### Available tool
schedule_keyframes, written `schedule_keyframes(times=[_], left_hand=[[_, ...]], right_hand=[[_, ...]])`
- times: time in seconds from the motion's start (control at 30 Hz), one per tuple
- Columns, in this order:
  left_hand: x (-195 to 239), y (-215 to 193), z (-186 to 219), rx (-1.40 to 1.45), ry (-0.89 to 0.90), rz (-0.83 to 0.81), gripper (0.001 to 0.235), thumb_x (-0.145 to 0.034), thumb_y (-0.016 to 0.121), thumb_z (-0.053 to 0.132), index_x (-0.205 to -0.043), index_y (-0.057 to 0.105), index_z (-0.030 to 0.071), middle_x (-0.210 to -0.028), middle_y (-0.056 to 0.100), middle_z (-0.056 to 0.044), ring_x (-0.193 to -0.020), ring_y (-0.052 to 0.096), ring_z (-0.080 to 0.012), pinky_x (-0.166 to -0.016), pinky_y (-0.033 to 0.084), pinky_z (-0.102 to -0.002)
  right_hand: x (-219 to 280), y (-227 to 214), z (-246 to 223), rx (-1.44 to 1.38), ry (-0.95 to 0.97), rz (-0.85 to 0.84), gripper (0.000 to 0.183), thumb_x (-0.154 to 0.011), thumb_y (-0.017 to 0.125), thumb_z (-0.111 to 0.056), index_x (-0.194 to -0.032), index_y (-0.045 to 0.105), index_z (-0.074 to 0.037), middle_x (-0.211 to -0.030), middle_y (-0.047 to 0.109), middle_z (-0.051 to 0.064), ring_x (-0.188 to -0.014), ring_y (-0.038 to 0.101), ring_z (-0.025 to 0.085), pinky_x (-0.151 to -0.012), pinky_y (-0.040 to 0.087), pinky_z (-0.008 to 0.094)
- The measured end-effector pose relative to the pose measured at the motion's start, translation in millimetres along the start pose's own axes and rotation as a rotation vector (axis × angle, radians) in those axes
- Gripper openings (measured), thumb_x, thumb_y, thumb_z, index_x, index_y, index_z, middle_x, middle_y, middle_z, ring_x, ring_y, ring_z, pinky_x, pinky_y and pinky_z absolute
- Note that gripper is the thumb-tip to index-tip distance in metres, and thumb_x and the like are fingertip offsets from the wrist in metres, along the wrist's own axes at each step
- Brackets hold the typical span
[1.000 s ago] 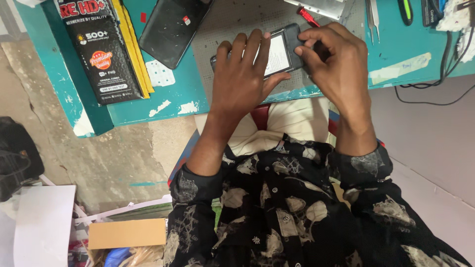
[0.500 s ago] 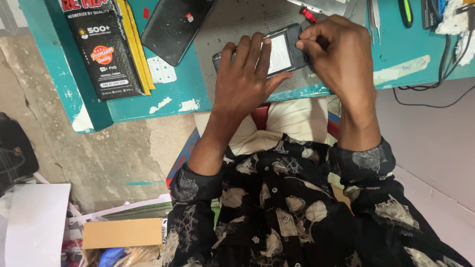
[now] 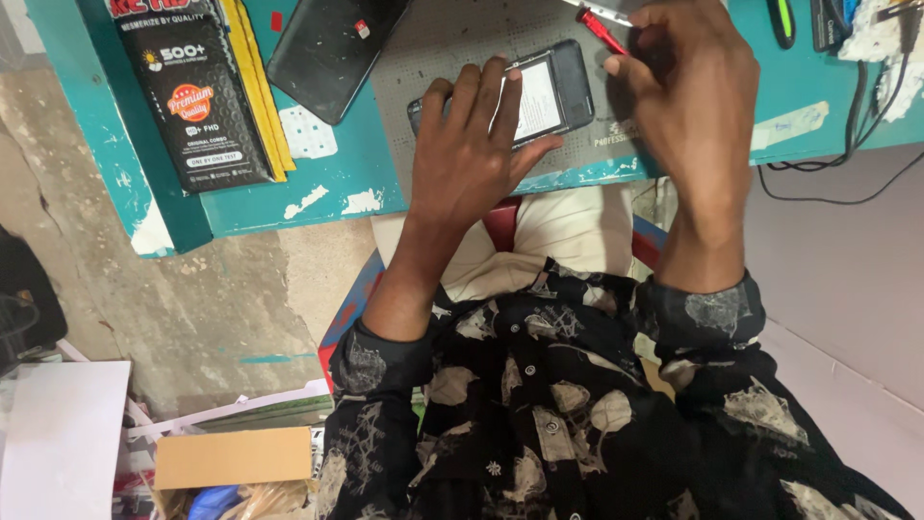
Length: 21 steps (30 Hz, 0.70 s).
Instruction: The person disassembles a smartphone by removing the back cover and using a screwdriver to detach internal components. They manipulate the battery and other parts with a plastic tool and tweezers, then reassemble the device.
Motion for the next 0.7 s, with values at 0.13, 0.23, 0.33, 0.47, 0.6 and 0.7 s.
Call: schedule_keyframes(times=[0.13,0.23,0.33,0.47,0.6,0.7], left_hand=[[-3,-2,1,-0.011,-0.009,-0.005,0.078,-0.096,0.077,0.063,-0.128,0.064,-0.006,-0.137,0.061,-0.021,-0.123,0.055,-0.0367,-0.102,0.043,-0.055],[-8,-1,5,0.015,-0.06,-0.023,0.079,-0.095,0.077,0.065,-0.133,0.063,-0.003,-0.137,0.06,-0.018,-0.125,0.053,-0.0357,-0.105,0.039,-0.058],[-17,6,12,0.029,-0.137,-0.075,0.086,-0.093,0.076,0.066,-0.142,0.059,-0.002,-0.142,0.055,-0.016,-0.131,0.047,-0.034,-0.11,0.034,-0.06],[-25,16,16,0.061,-0.215,-0.158,0.094,-0.089,0.075,0.07,-0.147,0.053,0.0,-0.146,0.047,-0.016,-0.137,0.04,-0.0338,-0.114,0.027,-0.062],[-29,17,15,0.083,-0.245,-0.181,0.089,-0.087,0.075,0.069,-0.148,0.052,0.007,-0.147,0.045,-0.016,-0.138,0.038,-0.033,-0.113,0.023,-0.063],[-29,14,14,0.104,-0.241,-0.187,0.086,-0.09,0.075,0.067,-0.15,0.052,0.01,-0.147,0.045,-0.014,-0.139,0.038,-0.0313,-0.114,0.023,-0.063]], right_hand=[[1,4,12,0.125,-0.018,-0.068,0.022,-0.091,0.087,-0.001,-0.104,0.069,0.002,-0.099,0.069,0.014,-0.084,0.071,0.029,-0.073,0.053,0.039],[7,7,24,0.131,-0.004,-0.032,0.013,-0.098,0.081,0.004,-0.105,0.07,0.001,-0.104,0.07,0.014,-0.091,0.072,0.027,-0.079,0.054,0.037],[14,5,37,-0.07,0.111,-0.001,0.009,-0.104,0.075,0.004,-0.11,0.069,0.002,-0.105,0.07,0.015,-0.089,0.069,0.024,-0.079,0.053,0.034],[17,12,47,-0.772,0.379,-0.011,0.01,-0.113,0.066,-0.001,-0.121,0.06,0.002,-0.104,0.073,0.014,-0.086,0.069,0.017,-0.074,0.057,0.024],[12,21,47,-0.979,0.515,0.075,0.034,-0.107,0.063,0.006,-0.135,0.043,0.003,-0.1,0.073,0.019,-0.081,0.074,0.025,-0.066,0.061,0.028],[8,27,45,-0.993,0.442,0.151,0.078,-0.099,0.066,0.012,-0.152,0.011,-0.007,-0.106,0.073,0.017,-0.092,0.077,0.026,-0.079,0.068,0.031]])
Point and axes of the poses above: each hand's wrist, its own x-axis away from the middle knuckle, its own y-axis out of the palm, z = x × y, the point moved 5 cm from there along -x, towards the middle knuckle
